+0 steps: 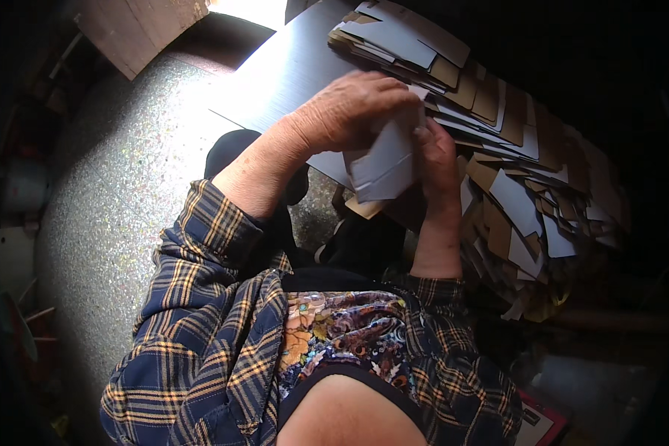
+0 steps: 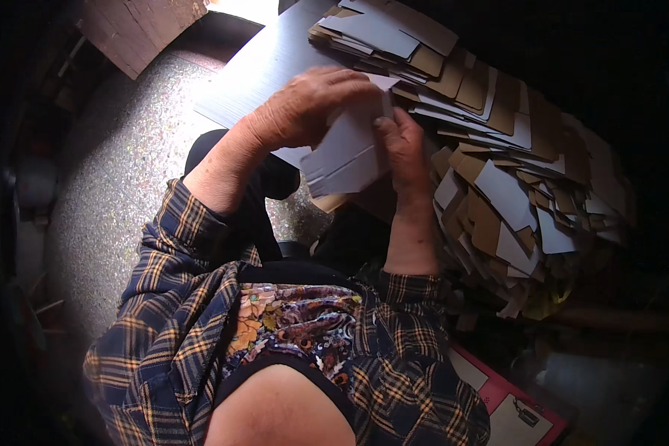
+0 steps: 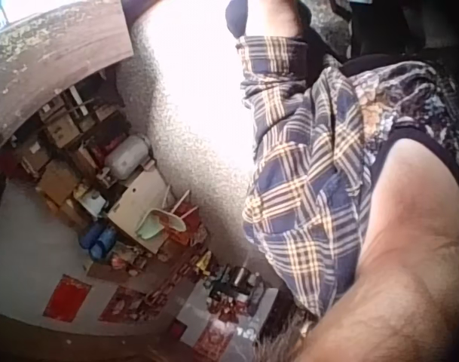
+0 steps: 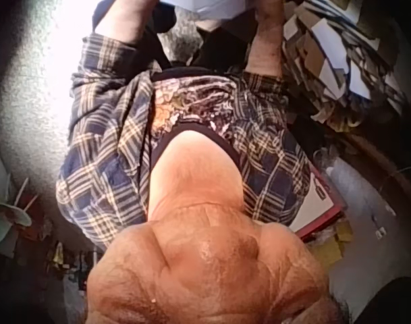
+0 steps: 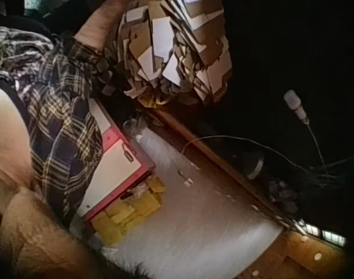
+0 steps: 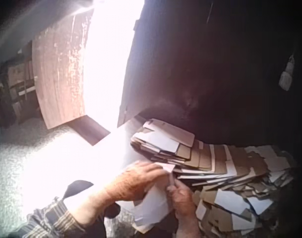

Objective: Manually folding flat corrugated cardboard sheets into assembled boxes.

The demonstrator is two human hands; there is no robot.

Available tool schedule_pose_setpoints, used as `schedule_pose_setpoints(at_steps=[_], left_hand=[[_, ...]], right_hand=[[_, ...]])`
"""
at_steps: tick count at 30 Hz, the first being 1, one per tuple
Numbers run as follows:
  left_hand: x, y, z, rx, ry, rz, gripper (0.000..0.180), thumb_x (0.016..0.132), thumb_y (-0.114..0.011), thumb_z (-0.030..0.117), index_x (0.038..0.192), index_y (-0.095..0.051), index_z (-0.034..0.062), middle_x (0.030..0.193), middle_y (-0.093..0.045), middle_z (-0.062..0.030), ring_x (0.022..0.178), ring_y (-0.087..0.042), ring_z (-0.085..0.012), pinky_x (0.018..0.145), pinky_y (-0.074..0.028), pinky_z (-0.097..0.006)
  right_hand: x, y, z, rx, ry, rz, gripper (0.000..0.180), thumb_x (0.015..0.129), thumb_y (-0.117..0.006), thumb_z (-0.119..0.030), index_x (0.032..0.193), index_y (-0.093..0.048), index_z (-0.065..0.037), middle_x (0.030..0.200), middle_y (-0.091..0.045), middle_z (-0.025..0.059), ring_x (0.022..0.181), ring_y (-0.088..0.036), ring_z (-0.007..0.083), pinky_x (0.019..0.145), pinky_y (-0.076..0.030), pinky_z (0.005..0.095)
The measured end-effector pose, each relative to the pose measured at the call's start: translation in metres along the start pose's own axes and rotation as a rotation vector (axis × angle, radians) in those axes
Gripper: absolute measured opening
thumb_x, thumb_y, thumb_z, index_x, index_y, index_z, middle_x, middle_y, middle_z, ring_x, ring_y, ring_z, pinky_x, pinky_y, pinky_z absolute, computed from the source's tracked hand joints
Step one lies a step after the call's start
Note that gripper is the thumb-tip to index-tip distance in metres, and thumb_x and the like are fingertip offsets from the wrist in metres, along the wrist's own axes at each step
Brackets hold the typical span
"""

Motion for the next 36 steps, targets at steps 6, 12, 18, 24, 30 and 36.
schedule_pose_setpoints(at_steps=[6, 12, 18, 24, 30, 36], left_hand=[[-0.006, -0.007, -0.017, -0.274, 0.126, -0.026, 0.038, 0.079, -0.059, -0.004, 0.115, -0.061, 0.0100, 0.113, -0.060, -0.0109, 0.107, -0.060, -0.0266, 0.089, -0.052, -0.032], [-0.006, -0.010, -0.032, -0.298, 0.169, 0.013, 0.033, 0.078, -0.068, 0.010, 0.110, -0.062, 0.0090, 0.108, -0.061, -0.0098, 0.102, -0.062, -0.0240, 0.089, -0.052, -0.032], [-0.012, -0.009, -0.044, -0.350, 0.256, 0.099, 0.029, 0.077, -0.073, 0.014, 0.104, -0.062, 0.0104, 0.102, -0.062, -0.0102, 0.099, -0.063, -0.0233, 0.087, -0.053, -0.034], [-0.013, -0.009, -0.053, -0.348, 0.311, 0.132, 0.033, 0.075, -0.076, 0.017, 0.103, -0.062, 0.0112, 0.102, -0.063, -0.0112, 0.099, -0.064, -0.0243, 0.088, -0.053, -0.034], [-0.011, -0.011, -0.045, -0.267, 0.301, 0.141, 0.037, 0.072, -0.077, 0.021, 0.104, -0.062, 0.0117, 0.100, -0.062, -0.0125, 0.099, -0.062, -0.0266, 0.087, -0.052, -0.037], [-0.013, -0.007, -0.043, -0.236, 0.393, 0.107, 0.039, 0.070, -0.078, 0.021, 0.104, -0.062, 0.0135, 0.101, -0.060, -0.0126, 0.099, -0.062, -0.0295, 0.087, -0.051, -0.037]], right_hand=[[0.015, -0.002, -0.015, -0.047, 0.083, 0.033, 0.036, 0.087, -0.067, -0.026, 0.110, -0.057, -0.001, 0.098, -0.061, 0.0039, 0.084, -0.056, 0.0084, 0.076, -0.045, 0.0217], [0.008, -0.009, -0.037, -0.352, 0.256, 0.073, 0.049, 0.086, -0.066, -0.041, 0.113, -0.056, -0.002, 0.107, -0.059, 0.0106, 0.095, -0.056, 0.0162, 0.084, -0.046, 0.0307], [-0.021, -0.035, -0.072, -0.769, 0.646, 0.116, 0.090, 0.072, -0.046, -0.082, 0.115, -0.058, -0.004, 0.126, -0.047, 0.0179, 0.114, -0.050, 0.0303, 0.093, -0.042, 0.0434], [-0.023, -0.045, -0.064, -0.940, 0.700, 0.099, 0.075, 0.073, -0.060, -0.070, 0.114, -0.059, -0.007, 0.123, -0.051, 0.0148, 0.117, -0.048, 0.0313, 0.100, -0.033, 0.0431], [-0.023, -0.038, -0.068, -1.033, 0.676, 0.328, 0.064, 0.075, -0.074, -0.044, 0.122, -0.053, -0.006, 0.127, -0.046, 0.0156, 0.118, -0.047, 0.0305, 0.099, -0.037, 0.0417], [-0.015, -0.024, -0.061, -0.827, 0.567, 0.279, 0.077, 0.074, -0.076, -0.041, 0.133, -0.041, -0.007, 0.136, -0.032, 0.0206, 0.125, -0.039, 0.0354, 0.102, -0.036, 0.0442]])
Point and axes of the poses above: each hand's wrist, its own x-axis towards the middle knuckle, its own y-axis out of the back of the hand, z = x × y, the point moved 7 cm from there along x, towards the middle knuckle
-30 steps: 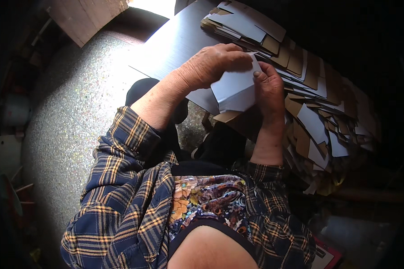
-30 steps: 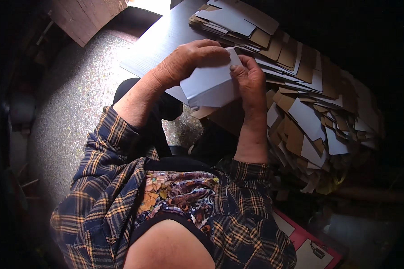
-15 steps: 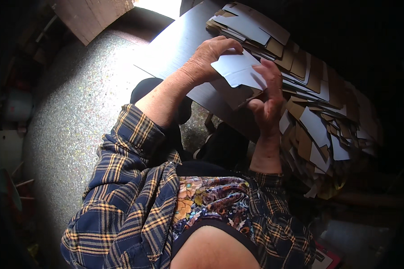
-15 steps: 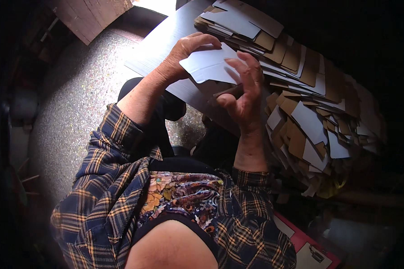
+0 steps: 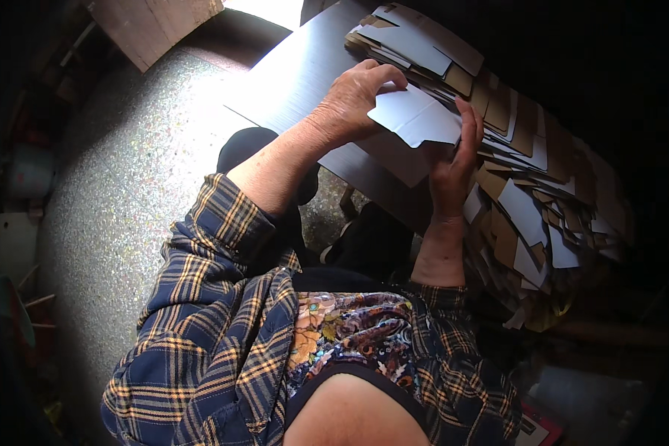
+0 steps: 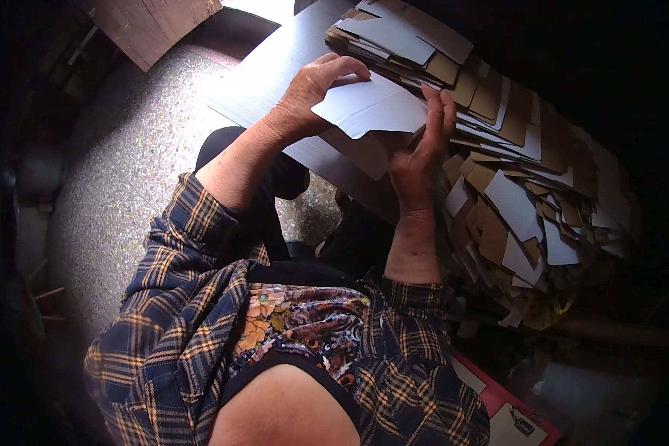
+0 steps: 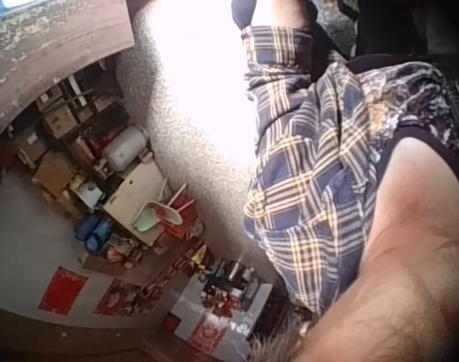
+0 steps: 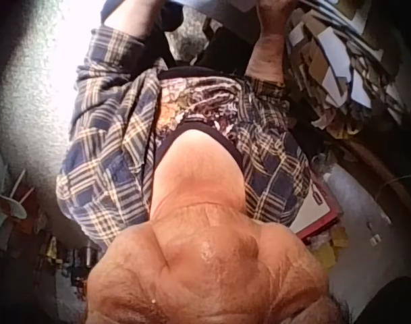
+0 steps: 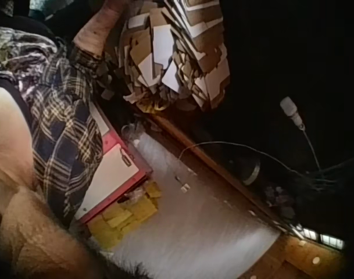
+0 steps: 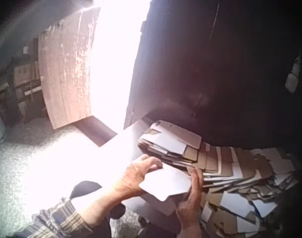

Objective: Manually folding flat corrugated cardboard sheets into assembled boxes.

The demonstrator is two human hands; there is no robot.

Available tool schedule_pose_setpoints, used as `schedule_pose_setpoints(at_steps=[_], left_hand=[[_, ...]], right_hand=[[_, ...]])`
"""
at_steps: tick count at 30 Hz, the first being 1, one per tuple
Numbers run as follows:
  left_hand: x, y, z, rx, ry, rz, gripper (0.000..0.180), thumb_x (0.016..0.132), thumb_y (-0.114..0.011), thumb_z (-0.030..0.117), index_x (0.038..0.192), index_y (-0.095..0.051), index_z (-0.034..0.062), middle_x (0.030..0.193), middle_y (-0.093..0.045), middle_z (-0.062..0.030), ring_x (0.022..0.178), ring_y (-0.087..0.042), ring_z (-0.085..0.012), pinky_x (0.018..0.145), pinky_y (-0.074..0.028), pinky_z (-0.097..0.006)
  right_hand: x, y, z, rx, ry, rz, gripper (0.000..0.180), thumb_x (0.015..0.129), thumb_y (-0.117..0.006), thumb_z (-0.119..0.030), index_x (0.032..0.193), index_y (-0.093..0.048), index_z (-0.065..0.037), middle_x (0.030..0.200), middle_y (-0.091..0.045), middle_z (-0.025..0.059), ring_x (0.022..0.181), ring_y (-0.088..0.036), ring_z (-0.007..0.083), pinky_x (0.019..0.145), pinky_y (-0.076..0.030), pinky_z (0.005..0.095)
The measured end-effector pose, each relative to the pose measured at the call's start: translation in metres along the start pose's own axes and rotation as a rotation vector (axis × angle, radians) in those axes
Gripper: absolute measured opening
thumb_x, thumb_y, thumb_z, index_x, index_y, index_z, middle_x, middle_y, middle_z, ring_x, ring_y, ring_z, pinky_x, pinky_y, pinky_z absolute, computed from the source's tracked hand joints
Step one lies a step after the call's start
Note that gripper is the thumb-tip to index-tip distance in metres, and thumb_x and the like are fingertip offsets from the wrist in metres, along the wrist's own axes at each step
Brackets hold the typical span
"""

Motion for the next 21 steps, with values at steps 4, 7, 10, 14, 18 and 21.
schedule_pose_setpoints(at_steps=[4, 7, 10, 14, 18, 21], left_hand=[[0.002, 0.004, -0.010, -0.045, 0.027, 0.025, 0.034, 0.072, -0.076, 0.018, 0.103, -0.063, 0.0131, 0.101, -0.061, -0.0119, 0.098, -0.062, -0.0264, 0.087, -0.051, -0.036], [0.002, 0.003, -0.014, -0.113, 0.046, 0.055, 0.027, 0.076, -0.073, 0.016, 0.102, -0.064, 0.0122, 0.097, -0.063, -0.0088, 0.094, -0.062, -0.0197, 0.085, -0.050, -0.032], [0.003, -0.003, -0.025, -0.202, 0.099, 0.034, 0.026, 0.079, -0.071, 0.016, 0.103, -0.063, 0.0098, 0.089, -0.064, -0.0046, 0.087, -0.059, -0.0145, 0.080, -0.048, -0.029], [0.003, -0.006, -0.028, -0.186, 0.155, 0.033, 0.027, 0.080, -0.071, 0.017, 0.104, -0.063, 0.0086, 0.089, -0.064, -0.0049, 0.086, -0.058, -0.0143, 0.080, -0.048, -0.029], [0.001, -0.010, -0.029, -0.290, 0.174, 0.031, 0.031, 0.081, -0.070, 0.021, 0.107, -0.062, 0.0066, 0.091, -0.063, -0.0060, 0.089, -0.058, -0.0141, 0.081, -0.047, -0.028], [-0.001, -0.011, -0.031, -0.425, 0.262, 0.001, 0.035, 0.081, -0.070, 0.024, 0.109, -0.061, 0.0061, 0.094, -0.062, -0.0067, 0.091, -0.057, -0.0144, 0.081, -0.047, -0.027]], right_hand=[[0.002, 0.001, 0.006, 0.224, 0.023, -0.132, 0.095, 0.069, -0.068, -0.063, 0.138, -0.036, -0.006, 0.141, -0.027, 0.0205, 0.131, -0.033, 0.0336, 0.106, -0.031, 0.0444], [0.001, 0.004, 0.010, 0.219, 0.011, -0.079, 0.099, 0.068, -0.062, -0.068, 0.140, -0.034, -0.006, 0.142, -0.026, 0.0196, 0.132, -0.031, 0.0318, 0.108, -0.028, 0.0445], [-0.001, 0.004, 0.010, 0.269, -0.065, 0.007, 0.088, 0.071, -0.063, -0.054, 0.139, -0.035, -0.005, 0.141, -0.028, 0.0179, 0.131, -0.032, 0.0302, 0.108, -0.028, 0.0440], [-0.005, -0.007, 0.017, 0.374, -0.213, 0.042, 0.081, 0.072, -0.062, -0.044, 0.136, -0.036, -0.003, 0.136, -0.033, 0.0163, 0.127, -0.035, 0.0282, 0.107, -0.028, 0.0419], [-0.001, -0.007, 0.012, 0.440, -0.153, 0.130, 0.070, 0.074, -0.061, -0.037, 0.131, -0.040, -0.001, 0.129, -0.041, 0.0149, 0.122, -0.039, 0.0261, 0.104, -0.029, 0.0389], [0.003, -0.009, 0.011, 0.468, -0.136, 0.138, 0.066, 0.075, -0.060, -0.034, 0.129, -0.042, -0.001, 0.126, -0.043, 0.0145, 0.119, -0.042, 0.0257, 0.103, -0.031, 0.0378]])
Point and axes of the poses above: each hand's wrist, its own x-axis towards the middle knuckle, its own y-axis out of the back of the hand, z = x × y, the point moved 7 cm from there along x, towards the middle knuckle
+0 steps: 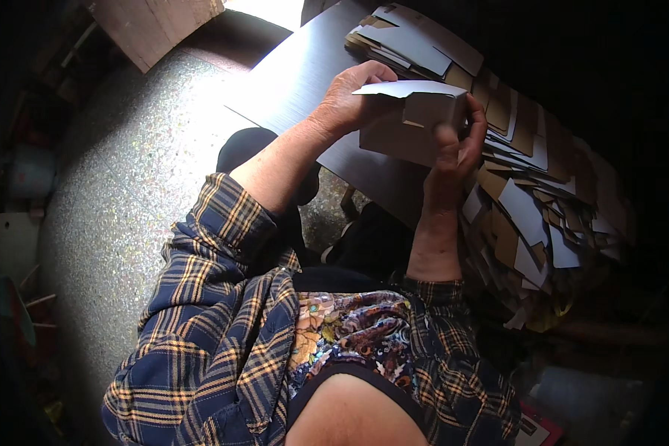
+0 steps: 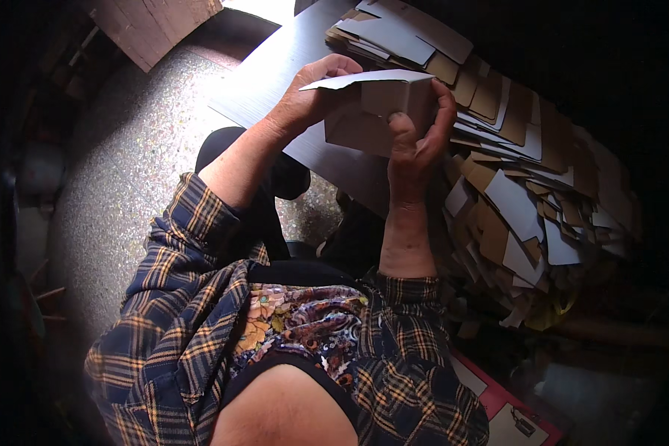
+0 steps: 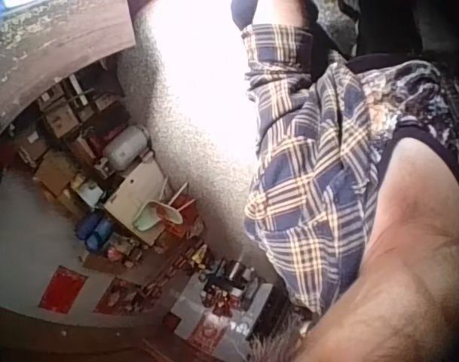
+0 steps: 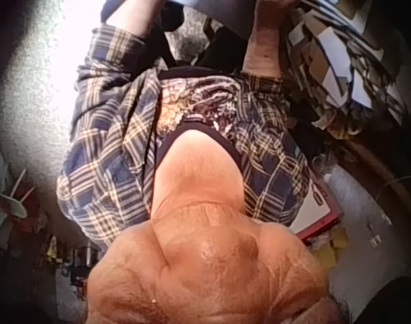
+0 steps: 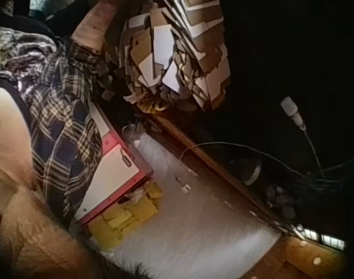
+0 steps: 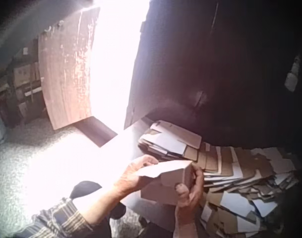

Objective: Manually folding flat corrugated cardboard sheets into assembled boxes.

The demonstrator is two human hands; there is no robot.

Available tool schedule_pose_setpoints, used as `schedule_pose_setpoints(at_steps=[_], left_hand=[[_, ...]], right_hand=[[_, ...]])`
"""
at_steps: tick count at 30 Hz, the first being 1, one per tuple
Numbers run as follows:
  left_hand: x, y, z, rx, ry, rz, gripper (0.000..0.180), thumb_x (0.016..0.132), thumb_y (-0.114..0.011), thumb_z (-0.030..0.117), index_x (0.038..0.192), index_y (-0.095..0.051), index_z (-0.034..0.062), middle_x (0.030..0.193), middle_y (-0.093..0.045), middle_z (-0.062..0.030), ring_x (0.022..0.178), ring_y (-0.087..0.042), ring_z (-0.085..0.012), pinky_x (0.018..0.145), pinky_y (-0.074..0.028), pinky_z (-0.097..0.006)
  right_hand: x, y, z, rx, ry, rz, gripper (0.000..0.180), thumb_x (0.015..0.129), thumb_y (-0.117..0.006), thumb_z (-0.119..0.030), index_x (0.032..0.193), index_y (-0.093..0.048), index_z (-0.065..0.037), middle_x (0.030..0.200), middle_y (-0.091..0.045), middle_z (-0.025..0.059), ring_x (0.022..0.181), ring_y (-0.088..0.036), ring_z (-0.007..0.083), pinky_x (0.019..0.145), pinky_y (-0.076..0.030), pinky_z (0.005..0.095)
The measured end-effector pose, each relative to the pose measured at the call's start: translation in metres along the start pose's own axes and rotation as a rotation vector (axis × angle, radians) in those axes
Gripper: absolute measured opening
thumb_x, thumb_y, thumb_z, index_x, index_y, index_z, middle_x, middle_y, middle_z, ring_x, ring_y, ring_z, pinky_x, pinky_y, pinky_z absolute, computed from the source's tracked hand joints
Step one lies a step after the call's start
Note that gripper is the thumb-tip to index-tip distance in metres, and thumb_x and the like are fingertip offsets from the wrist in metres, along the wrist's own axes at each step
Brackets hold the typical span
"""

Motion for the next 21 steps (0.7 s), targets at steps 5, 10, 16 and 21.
schedule_pose_setpoints(at_steps=[5, 10, 16, 21], left_hand=[[-0.001, -0.004, -0.001, -0.215, 0.087, -0.029, 0.040, 0.082, -0.072, 0.027, 0.113, -0.060, 0.0058, 0.101, -0.062, -0.0077, 0.096, -0.057, -0.0155, 0.085, -0.047, -0.027], [-0.005, -0.014, 0.009, -0.453, 0.124, -0.157, 0.048, 0.081, -0.074, 0.021, 0.121, -0.055, 0.0038, 0.110, -0.062, -0.0104, 0.104, -0.058, -0.0173, 0.092, -0.046, -0.030], [-0.005, -0.012, 0.003, -0.474, 0.190, -0.069, 0.043, 0.082, -0.073, 0.020, 0.118, -0.056, 0.0046, 0.103, -0.064, -0.0082, 0.098, -0.060, -0.0158, 0.086, -0.048, -0.028], [0.000, -0.012, -0.005, -0.463, 0.177, -0.001, 0.037, 0.082, -0.073, 0.019, 0.113, -0.058, 0.0051, 0.099, -0.064, -0.0056, 0.094, -0.060, -0.0128, 0.083, -0.048, -0.027]], right_hand=[[0.004, 0.000, -0.001, 0.032, -0.032, 0.025, 0.062, 0.074, -0.059, -0.028, 0.128, -0.043, -0.001, 0.122, -0.046, 0.0136, 0.114, -0.046, 0.0242, 0.101, -0.034, 0.0364], [0.009, 0.005, 0.000, 0.125, -0.091, 0.061, 0.059, 0.074, -0.058, -0.023, 0.127, -0.043, -0.001, 0.118, -0.049, 0.0123, 0.111, -0.048, 0.0219, 0.098, -0.036, 0.0341], [0.004, -0.005, 0.002, 0.149, -0.102, 0.033, 0.059, 0.074, -0.060, -0.023, 0.127, -0.043, -0.001, 0.119, -0.048, 0.0127, 0.113, -0.047, 0.0223, 0.100, -0.036, 0.0351], [0.004, -0.006, 0.006, 0.029, 0.002, 0.025, 0.059, 0.077, -0.060, -0.025, 0.128, -0.043, -0.001, 0.123, -0.045, 0.0132, 0.116, -0.045, 0.0231, 0.101, -0.034, 0.0355]])
Point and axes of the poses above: each hand's wrist, its own x-axis towards the middle knuckle, its own y-axis out of the back of the hand, z = x × y, the point moved 7 cm from there along x, towards the middle knuckle
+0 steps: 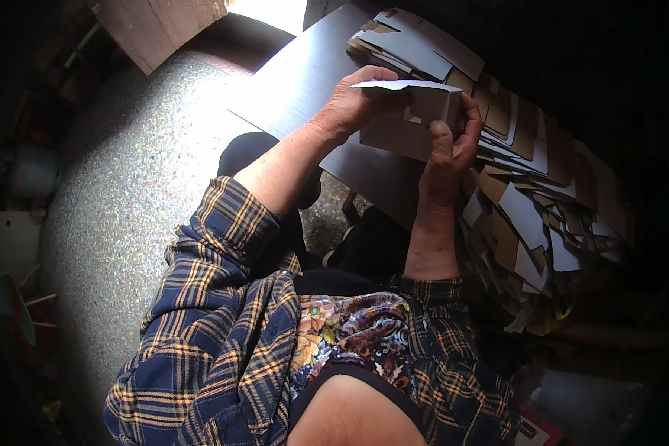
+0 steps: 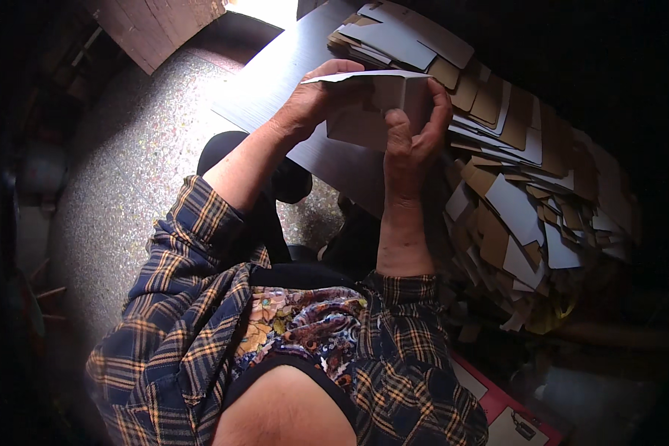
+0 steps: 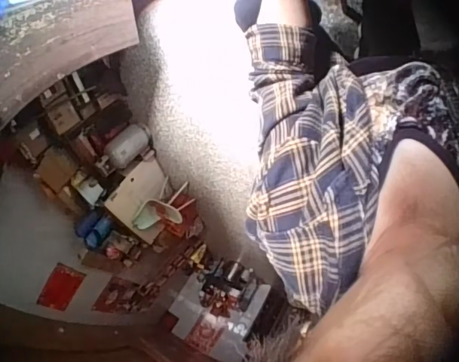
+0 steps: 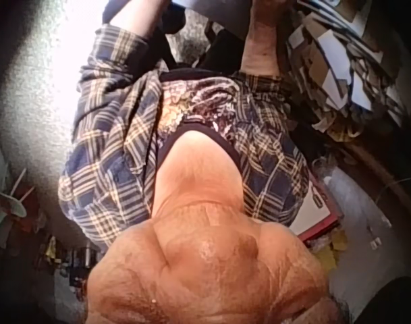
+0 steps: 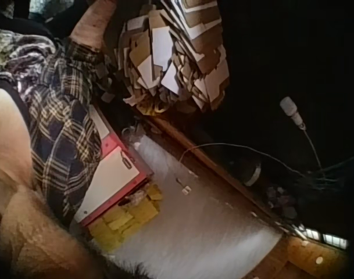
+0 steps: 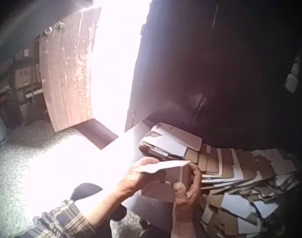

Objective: Manually folding flat corrugated cardboard sheets into assembled boxes.

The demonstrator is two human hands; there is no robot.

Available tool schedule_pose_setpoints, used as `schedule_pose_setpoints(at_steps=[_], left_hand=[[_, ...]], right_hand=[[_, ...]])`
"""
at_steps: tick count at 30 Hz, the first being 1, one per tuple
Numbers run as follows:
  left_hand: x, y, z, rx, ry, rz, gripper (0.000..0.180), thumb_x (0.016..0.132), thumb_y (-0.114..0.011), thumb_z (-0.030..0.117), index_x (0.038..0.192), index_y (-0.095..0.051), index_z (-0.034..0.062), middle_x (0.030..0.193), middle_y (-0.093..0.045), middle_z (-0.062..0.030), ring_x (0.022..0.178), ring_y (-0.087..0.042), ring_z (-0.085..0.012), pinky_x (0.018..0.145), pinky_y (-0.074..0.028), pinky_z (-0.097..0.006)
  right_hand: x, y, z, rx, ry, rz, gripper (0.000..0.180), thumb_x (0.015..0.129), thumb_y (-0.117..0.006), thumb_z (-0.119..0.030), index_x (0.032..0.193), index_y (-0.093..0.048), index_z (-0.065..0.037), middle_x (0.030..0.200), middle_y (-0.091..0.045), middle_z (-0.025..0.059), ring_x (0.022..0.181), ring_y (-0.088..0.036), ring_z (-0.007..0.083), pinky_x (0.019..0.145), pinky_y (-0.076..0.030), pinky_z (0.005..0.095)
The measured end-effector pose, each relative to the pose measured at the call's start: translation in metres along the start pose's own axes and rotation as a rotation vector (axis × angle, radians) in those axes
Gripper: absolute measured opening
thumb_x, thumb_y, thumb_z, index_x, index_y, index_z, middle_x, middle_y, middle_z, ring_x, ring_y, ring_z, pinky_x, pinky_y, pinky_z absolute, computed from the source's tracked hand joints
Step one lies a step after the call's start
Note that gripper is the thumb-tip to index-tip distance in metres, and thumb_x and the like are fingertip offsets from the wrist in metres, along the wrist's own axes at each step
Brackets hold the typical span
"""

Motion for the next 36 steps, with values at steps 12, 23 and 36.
schedule_pose_setpoints(at_steps=[12, 23, 36], left_hand=[[-0.002, 0.002, 0.030, 0.297, -0.094, -0.013, 0.034, 0.080, -0.076, 0.017, 0.108, -0.060, 0.0058, 0.096, -0.065, -0.0035, 0.092, -0.060, -0.0117, 0.082, -0.049, -0.026], [-0.006, 0.000, 0.045, 0.311, -0.227, -0.085, 0.052, 0.071, -0.081, 0.032, 0.110, -0.062, 0.0036, 0.105, -0.062, -0.0110, 0.101, -0.061, -0.0214, 0.088, -0.048, -0.034], [-0.001, 0.000, 0.037, 0.606, -0.290, -0.051, 0.042, 0.075, -0.078, 0.018, 0.112, -0.062, 0.0089, 0.110, -0.058, -0.0075, 0.104, -0.059, -0.0194, 0.090, -0.047, -0.033]], right_hand=[[0.004, 0.000, -0.025, 0.150, -0.109, -0.092, 0.060, 0.081, -0.058, -0.025, 0.133, -0.038, -0.002, 0.125, -0.043, 0.0113, 0.118, -0.043, 0.0220, 0.103, -0.032, 0.0343], [-0.004, -0.005, -0.036, 0.064, 0.066, -0.163, 0.063, 0.079, -0.059, -0.023, 0.134, -0.036, -0.001, 0.130, -0.038, 0.0128, 0.120, -0.039, 0.0220, 0.103, -0.031, 0.0339], [-0.007, -0.004, -0.001, 0.135, -0.136, -0.187, 0.057, 0.078, -0.056, -0.011, 0.133, -0.040, -0.006, 0.130, -0.037, 0.0097, 0.114, -0.046, 0.0198, 0.093, -0.043, 0.0310]])
Point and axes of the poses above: each hand's wrist, its own x-axis towards the middle knuckle, its own y-axis out of the back of the hand, z = x × y, the point moved 7 cm from there along x, towards the middle knuckle
